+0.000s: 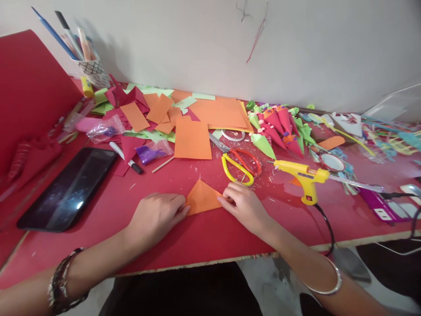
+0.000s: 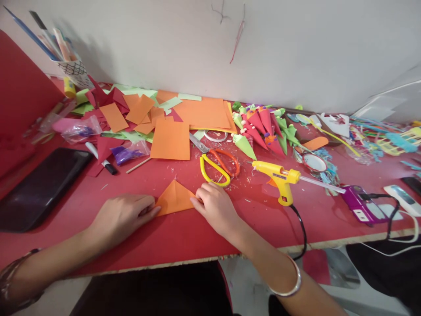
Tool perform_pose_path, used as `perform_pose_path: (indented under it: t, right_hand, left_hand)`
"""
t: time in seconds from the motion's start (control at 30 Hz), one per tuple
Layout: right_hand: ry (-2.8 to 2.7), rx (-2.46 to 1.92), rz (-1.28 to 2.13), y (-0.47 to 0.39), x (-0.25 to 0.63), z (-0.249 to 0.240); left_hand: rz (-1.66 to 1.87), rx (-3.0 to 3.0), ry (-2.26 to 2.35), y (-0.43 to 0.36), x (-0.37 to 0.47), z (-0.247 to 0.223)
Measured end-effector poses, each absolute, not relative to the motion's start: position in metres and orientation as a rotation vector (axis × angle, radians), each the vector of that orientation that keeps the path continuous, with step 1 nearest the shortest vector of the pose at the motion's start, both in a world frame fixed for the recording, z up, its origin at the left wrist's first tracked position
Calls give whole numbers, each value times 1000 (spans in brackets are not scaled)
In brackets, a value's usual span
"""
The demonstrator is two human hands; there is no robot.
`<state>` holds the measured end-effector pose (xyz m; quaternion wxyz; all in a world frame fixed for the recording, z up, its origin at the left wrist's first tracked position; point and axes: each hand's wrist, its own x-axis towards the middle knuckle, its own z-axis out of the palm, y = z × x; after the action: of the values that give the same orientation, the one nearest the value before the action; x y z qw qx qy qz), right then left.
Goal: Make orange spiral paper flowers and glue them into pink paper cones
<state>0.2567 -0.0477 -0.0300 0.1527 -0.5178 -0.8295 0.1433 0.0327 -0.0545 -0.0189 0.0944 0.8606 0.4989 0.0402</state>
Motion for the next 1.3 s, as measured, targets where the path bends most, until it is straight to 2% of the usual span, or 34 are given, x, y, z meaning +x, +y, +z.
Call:
perform_pose_path:
  t: [0.23,0.43,0.57,0.93,1.1,1.2,1.3]
  right_hand:
    - [-2388,-1506,360,-47,257,-35]
    - [-2417,-1518,314,-47,256,-35]
    - [-2423,-1512,302,-46,256,-35]
    - [-2499,-1498,183,-45,258,-30]
    - [-2695,-1110,-69,-50,249,-20]
    - [-2817,-812,-5,-60,238,-18]
    - [-2875,-697,125,-68,228,-20]
  left_hand:
    - [102,2674,1450,-58,30,-22]
    - [134,2896,1016,-42,17,-28]
    - [11,2957,737,-21,8,-25]
    - [-128,2830,557,-3,7,-17]
    - [-154,2806,567,0,5,-19]
    - [-145,2824,559,1,3,-22]
    - [-115,2833,527,2,2,-24]
